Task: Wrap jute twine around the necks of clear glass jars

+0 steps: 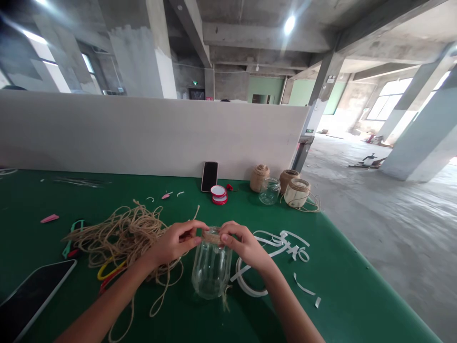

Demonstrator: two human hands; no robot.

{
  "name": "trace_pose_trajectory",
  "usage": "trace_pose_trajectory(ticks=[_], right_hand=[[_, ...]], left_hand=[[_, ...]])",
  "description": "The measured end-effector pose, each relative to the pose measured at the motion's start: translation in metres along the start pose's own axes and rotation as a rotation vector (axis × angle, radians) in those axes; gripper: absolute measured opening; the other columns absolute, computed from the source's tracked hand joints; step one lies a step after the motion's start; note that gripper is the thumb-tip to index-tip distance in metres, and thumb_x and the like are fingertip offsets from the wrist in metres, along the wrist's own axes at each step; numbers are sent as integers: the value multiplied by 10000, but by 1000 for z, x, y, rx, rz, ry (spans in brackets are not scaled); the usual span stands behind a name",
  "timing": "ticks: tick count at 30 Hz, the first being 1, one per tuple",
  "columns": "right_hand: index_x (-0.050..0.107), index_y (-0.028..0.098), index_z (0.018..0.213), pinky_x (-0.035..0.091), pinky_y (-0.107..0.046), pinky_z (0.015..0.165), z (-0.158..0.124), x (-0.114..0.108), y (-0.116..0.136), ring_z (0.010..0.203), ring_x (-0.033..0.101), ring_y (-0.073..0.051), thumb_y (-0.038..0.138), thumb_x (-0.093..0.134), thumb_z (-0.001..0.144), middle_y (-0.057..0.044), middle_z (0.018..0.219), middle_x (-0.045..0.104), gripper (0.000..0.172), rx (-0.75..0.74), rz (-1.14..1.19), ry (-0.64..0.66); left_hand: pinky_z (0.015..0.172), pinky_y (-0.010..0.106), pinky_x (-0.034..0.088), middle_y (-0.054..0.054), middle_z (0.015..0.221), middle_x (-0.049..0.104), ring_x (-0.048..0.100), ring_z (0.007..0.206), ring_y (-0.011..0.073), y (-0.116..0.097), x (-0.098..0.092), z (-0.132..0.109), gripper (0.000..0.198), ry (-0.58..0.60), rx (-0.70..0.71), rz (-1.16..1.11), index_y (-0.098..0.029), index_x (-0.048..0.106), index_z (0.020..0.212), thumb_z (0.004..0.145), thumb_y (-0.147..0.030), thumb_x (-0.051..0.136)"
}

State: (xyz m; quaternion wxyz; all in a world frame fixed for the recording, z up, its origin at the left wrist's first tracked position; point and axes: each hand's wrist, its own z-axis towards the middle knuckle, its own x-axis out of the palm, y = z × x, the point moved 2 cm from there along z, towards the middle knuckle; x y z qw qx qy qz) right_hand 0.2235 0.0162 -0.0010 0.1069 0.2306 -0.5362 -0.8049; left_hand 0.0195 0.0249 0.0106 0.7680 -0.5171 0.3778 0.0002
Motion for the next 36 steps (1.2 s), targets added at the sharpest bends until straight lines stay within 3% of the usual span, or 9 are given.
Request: trace_pose_trajectory(ticks=[4, 8, 15, 19, 22, 28, 32, 36], right_hand=[[624, 144, 753, 386, -305, 845, 0, 1, -8, 988, 502, -210, 361, 496, 880, -67, 893, 562, 282, 17, 104, 35], [629, 144, 763, 351, -327, 906, 0, 0, -11, 1042, 486, -223, 354, 494, 883, -63, 841, 583, 277, 4, 128, 71], [625, 143, 757, 366, -318, 868, 1, 0, -14, 973, 519, -214, 355, 482, 887, -63, 861, 584, 287, -2, 158, 61], [616, 146, 748, 369, -309, 855, 2, 0, -15, 953, 519, -207, 366, 477, 888, -55, 843, 573, 296, 3, 143, 54], [615, 144, 746, 368, -305, 852, 2, 0, -15, 940, 518, -202, 367, 475, 889, -53, 838, 569, 299, 6, 126, 57], [614, 141, 749, 364, -307, 863, 1, 0, -16, 953, 508, -202, 391, 476, 885, -60, 865, 573, 317, 16, 122, 61], [612, 139, 749, 366, -309, 863, 1, -1, -16, 937, 509, -197, 410, 477, 880, -60, 880, 563, 330, 25, 130, 66], [609, 141, 747, 374, -313, 856, 0, 0, -16, 925, 509, -195, 445, 481, 869, -64, 902, 561, 352, 44, 144, 68]], left_hand=[[483, 199, 248, -55, 602, 369, 326, 501, 81, 3, 1, 1, 256, 12, 1, -33, -203, 560, 1082, 860, -252, 441], [465, 194, 235, -55, 598, 372, 312, 483, 72, 5, 3, 1, 210, 6, -11, -41, -176, 576, 996, 867, -271, 440], [477, 196, 250, -71, 557, 308, 291, 476, 79, -5, -4, -4, 206, -74, 25, 125, -218, 584, 1013, 844, -293, 494], [545, 205, 326, -24, 721, 540, 435, 585, 98, -10, -3, -8, 153, -129, 111, 246, -218, 590, 948, 847, -274, 489], [583, 210, 350, -6, 811, 595, 477, 636, 104, -12, -1, -9, 129, -149, 151, 274, -199, 572, 858, 861, -259, 457], [525, 203, 313, -37, 614, 450, 413, 560, 103, -12, 0, -6, 130, -145, 50, 253, -183, 532, 775, 839, -269, 459], [485, 191, 269, -60, 578, 361, 340, 510, 87, -7, 4, -2, 162, -94, -28, 81, -178, 463, 731, 843, -294, 450], [474, 191, 234, -82, 550, 285, 299, 479, 89, -1, 6, 0, 158, -75, -94, -45, -195, 469, 950, 846, -314, 463]])
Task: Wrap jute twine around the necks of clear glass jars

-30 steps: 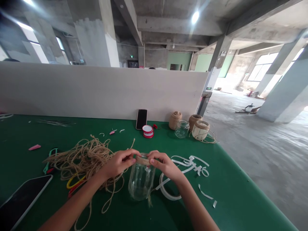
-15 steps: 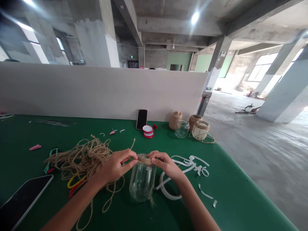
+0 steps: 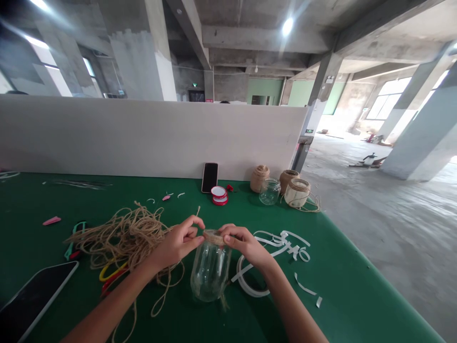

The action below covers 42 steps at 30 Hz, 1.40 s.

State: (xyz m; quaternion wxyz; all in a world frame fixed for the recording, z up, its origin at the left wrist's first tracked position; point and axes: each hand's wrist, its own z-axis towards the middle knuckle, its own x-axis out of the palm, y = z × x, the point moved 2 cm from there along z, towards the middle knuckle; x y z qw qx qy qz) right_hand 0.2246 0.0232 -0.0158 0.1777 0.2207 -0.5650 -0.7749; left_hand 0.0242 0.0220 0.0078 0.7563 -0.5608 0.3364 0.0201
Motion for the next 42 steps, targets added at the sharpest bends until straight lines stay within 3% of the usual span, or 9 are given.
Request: trace_pose_trajectory(ticks=[3, 9, 11, 14, 17, 21, 26, 32, 42], right_hand=[[612, 142, 749, 372, -317, 868, 0, 1, -1, 962, 503, -203, 452, 493, 861, -66, 916, 561, 350, 0, 31, 6], [633, 155, 797, 320, -381, 942, -1, -3, 3, 1044, 488, -233, 388, 499, 866, -68, 903, 584, 277, -14, -6, 45], [637, 167, 785, 198, -449, 1017, -2, -5, 7, 1043, 498, -244, 370, 517, 853, -62, 934, 597, 246, 19, -109, 28], [626, 183, 709, -87, -496, 1046, -2, -1, 18, 990, 530, -230, 363, 484, 869, -35, 917, 613, 279, 66, -304, -17], [608, 203, 665, -182, -484, 1023, -2, 11, 30, 910, 550, -201, 357, 485, 873, -5, 793, 619, 287, 29, -476, -36], [613, 218, 683, -101, -494, 1038, -3, 20, 34, 893, 545, -193, 341, 473, 885, -4, 785, 629, 275, 31, -497, -32], [634, 197, 691, 109, -454, 1045, -3, 12, 30, 897, 535, -203, 416, 444, 892, -40, 811, 633, 352, 29, -380, 0], [650, 163, 676, 349, -350, 894, -2, 7, 24, 925, 525, -216, 425, 468, 876, -52, 778, 605, 376, 10, -225, -6], [648, 136, 716, 368, -330, 884, -2, 6, 3, 963, 500, -214, 425, 542, 830, -73, 890, 571, 329, 34, 116, 10]], left_hand=[[468, 197, 209, -84, 537, 258, 270, 468, 91, 3, 1, 2, 257, 71, -21, -74, -210, 461, 1095, 862, -317, 447], [477, 208, 197, -67, 576, 300, 259, 497, 83, 10, 5, 4, 185, 162, -13, -246, -177, 524, 923, 846, -339, 477], [485, 206, 213, -69, 577, 301, 267, 508, 83, 8, 8, 3, 159, 157, 4, -288, -171, 515, 876, 834, -323, 494], [488, 203, 230, -76, 559, 280, 272, 508, 82, -1, 13, 0, 141, 126, -9, -268, -167, 514, 835, 825, -308, 513], [471, 201, 212, -82, 541, 265, 255, 497, 79, -8, 17, -3, 138, 79, -40, -245, -166, 516, 818, 812, -304, 533], [475, 203, 221, -83, 534, 260, 254, 497, 81, -11, 17, -3, 122, 86, -35, -255, -167, 525, 839, 815, -286, 531], [495, 207, 255, -79, 541, 300, 307, 504, 92, -8, 11, -3, 240, 151, -23, -218, -187, 494, 1048, 833, -293, 512], [488, 206, 230, -71, 547, 310, 303, 501, 91, 3, 4, 1, 258, 179, 10, -102, -190, 549, 1043, 842, -347, 510], [466, 201, 206, -57, 572, 329, 285, 495, 83, 12, -9, 4, 302, 147, 30, -72, -173, 589, 982, 851, -427, 489]])
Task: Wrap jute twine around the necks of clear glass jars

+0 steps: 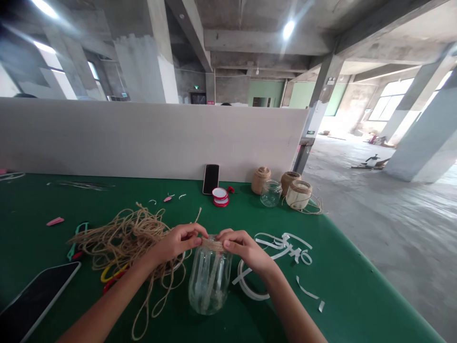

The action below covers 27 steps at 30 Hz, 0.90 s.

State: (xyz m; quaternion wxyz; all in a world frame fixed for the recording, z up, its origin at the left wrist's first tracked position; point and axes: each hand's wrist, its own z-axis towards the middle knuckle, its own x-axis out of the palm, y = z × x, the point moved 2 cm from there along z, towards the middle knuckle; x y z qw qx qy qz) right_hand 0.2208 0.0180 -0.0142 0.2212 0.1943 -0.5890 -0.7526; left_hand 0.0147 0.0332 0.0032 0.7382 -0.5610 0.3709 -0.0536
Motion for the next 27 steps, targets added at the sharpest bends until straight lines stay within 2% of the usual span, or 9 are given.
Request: trace_pose_trajectory(ticks=[6, 10, 13, 15, 17, 19, 22, 24, 27], right_hand=[[641, 146, 727, 360, -338, 888, 2, -5, -7, 933, 511, -206, 387, 558, 815, -66, 905, 578, 270, 2, 29, 8], [617, 151, 648, 354, -364, 886, 2, -9, -3, 910, 517, -220, 322, 494, 827, -60, 820, 588, 276, -25, -105, -29], [606, 164, 633, 192, -431, 1011, 1, -7, 6, 913, 517, -220, 355, 455, 856, -48, 820, 594, 330, 28, -342, -93], [625, 187, 715, 8, -468, 1051, -1, -2, 14, 906, 524, -211, 371, 486, 855, -28, 816, 602, 269, 60, -466, -123], [630, 213, 791, -82, -484, 1040, -3, 4, 20, 884, 533, -203, 353, 525, 842, -8, 774, 606, 182, 66, -532, -133], [626, 218, 802, -52, -489, 1040, -3, 8, 25, 850, 538, -196, 321, 530, 843, 3, 721, 601, 146, 64, -549, -116], [613, 195, 771, 171, -444, 1004, -2, 9, 26, 812, 529, -185, 300, 504, 859, -6, 703, 592, 174, 40, -490, -68], [605, 175, 756, 330, -356, 875, -2, 7, 23, 774, 518, -172, 304, 498, 863, -17, 723, 578, 200, 11, -395, -49], [599, 153, 760, 382, -263, 685, -1, 3, 16, 696, 500, -140, 312, 512, 857, -16, 756, 543, 206, -4, -204, -55]], left_hand=[[461, 202, 184, -69, 551, 295, 271, 482, 83, 5, 5, 2, 294, -12, -28, -3, -174, 585, 934, 844, -439, 492], [468, 203, 191, -70, 563, 297, 269, 486, 81, -3, 15, 2, 269, -31, -9, -20, -173, 565, 876, 847, -432, 495], [484, 206, 211, -66, 583, 335, 291, 497, 81, -14, 23, -1, 240, -39, 4, -16, -181, 546, 855, 866, -410, 475], [492, 208, 220, -65, 585, 347, 305, 508, 85, -18, 25, -2, 232, -52, 6, -9, -184, 542, 859, 874, -402, 464], [503, 206, 235, -61, 597, 364, 328, 531, 90, -20, 26, -2, 217, -59, 2, -18, -182, 540, 855, 870, -388, 474], [515, 204, 252, -57, 612, 379, 349, 556, 94, -20, 24, -2, 201, -56, -3, -29, -177, 539, 834, 857, -372, 498], [522, 204, 265, -51, 630, 396, 361, 567, 96, -18, 21, -2, 197, -31, -10, -27, -177, 553, 844, 853, -366, 501], [516, 204, 265, -54, 622, 381, 353, 554, 95, -15, 20, -2, 197, -7, -8, -30, -190, 561, 926, 862, -360, 485], [504, 203, 255, -59, 609, 347, 331, 538, 93, -11, 17, -1, 220, 10, 20, -57, -198, 537, 1043, 874, -317, 459]])
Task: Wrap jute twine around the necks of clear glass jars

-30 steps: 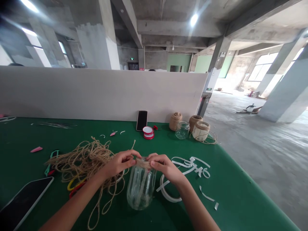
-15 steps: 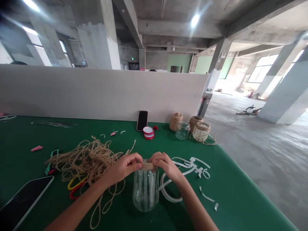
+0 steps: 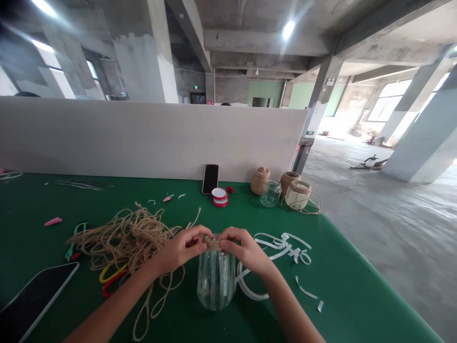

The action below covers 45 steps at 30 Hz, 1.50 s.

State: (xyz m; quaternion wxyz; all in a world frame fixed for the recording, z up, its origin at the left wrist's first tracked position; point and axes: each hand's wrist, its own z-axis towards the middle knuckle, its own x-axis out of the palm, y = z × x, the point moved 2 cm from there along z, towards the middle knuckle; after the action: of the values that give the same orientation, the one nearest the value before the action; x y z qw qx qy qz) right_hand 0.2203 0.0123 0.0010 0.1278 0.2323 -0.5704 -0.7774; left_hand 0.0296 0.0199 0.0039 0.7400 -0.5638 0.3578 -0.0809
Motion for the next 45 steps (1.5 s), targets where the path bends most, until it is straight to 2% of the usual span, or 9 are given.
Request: trace_pose_trajectory(ticks=[8, 16, 21, 26, 31, 36, 38, 42, 45], right_hand=[[619, 153, 743, 389, -266, 742, 3, 4, -17, 790, 507, -159, 313, 573, 812, -41, 884, 560, 180, 19, 276, -40], [643, 165, 777, 365, -308, 861, 5, 1, -25, 970, 500, -208, 300, 589, 800, -59, 951, 584, 147, 20, 324, -89], [656, 176, 809, 360, -313, 872, 5, -1, -27, 981, 508, -204, 284, 584, 806, -54, 979, 586, 130, 27, 343, -47], [654, 179, 805, 346, -324, 900, 3, -5, -27, 1022, 499, -205, 259, 576, 810, -52, 1006, 581, 112, 25, 300, -6], [650, 171, 794, 318, -349, 945, 3, -10, -17, 1061, 484, -223, 240, 561, 803, -61, 958, 609, 113, -42, 148, 23], [633, 170, 784, 337, -364, 909, 0, -4, 6, 943, 528, -212, 324, 484, 866, -65, 910, 617, 230, -49, -126, 2], [620, 187, 789, 262, -402, 978, -2, 1, 12, 904, 536, -201, 355, 507, 858, -43, 865, 610, 214, -27, -255, -47], [594, 215, 796, -6, -484, 1055, -5, 6, 16, 861, 543, -178, 340, 555, 832, 4, 797, 587, 136, 9, -455, -121], [599, 227, 788, -47, -506, 1045, -4, 6, 15, 828, 553, -173, 327, 549, 838, 14, 777, 590, 122, 3, -474, -111]], left_hand=[[498, 205, 245, -62, 596, 332, 309, 517, 84, 6, -14, -1, 205, -29, 41, 54, -192, 568, 1021, 861, -276, 471], [495, 202, 231, -68, 600, 280, 278, 505, 81, 3, -15, -2, 220, -41, -24, 109, -211, 566, 1033, 834, -276, 501], [476, 208, 204, -69, 564, 289, 272, 483, 84, 6, -12, 0, 240, -9, -53, 91, -205, 557, 1059, 868, -302, 447], [486, 203, 226, -57, 597, 341, 304, 511, 83, 5, -8, 0, 193, 3, -47, 6, -175, 561, 971, 871, -299, 451], [516, 205, 254, -39, 656, 410, 334, 556, 86, 1, -2, 1, 173, 8, -15, -72, -157, 566, 924, 858, -281, 465], [497, 206, 232, -61, 586, 340, 302, 526, 83, -9, 7, -2, 174, -23, -27, -42, -163, 579, 917, 855, -295, 484], [495, 205, 232, -68, 574, 318, 295, 524, 83, -13, 10, -4, 157, -48, -27, -44, -162, 574, 909, 848, -285, 498], [491, 203, 234, -74, 573, 295, 285, 522, 83, -15, 13, -4, 147, -75, -41, -79, -161, 549, 921, 848, -275, 492], [485, 202, 226, -79, 559, 278, 268, 509, 82, -12, 12, -4, 156, -67, -47, -87, -166, 540, 940, 854, -284, 487]])
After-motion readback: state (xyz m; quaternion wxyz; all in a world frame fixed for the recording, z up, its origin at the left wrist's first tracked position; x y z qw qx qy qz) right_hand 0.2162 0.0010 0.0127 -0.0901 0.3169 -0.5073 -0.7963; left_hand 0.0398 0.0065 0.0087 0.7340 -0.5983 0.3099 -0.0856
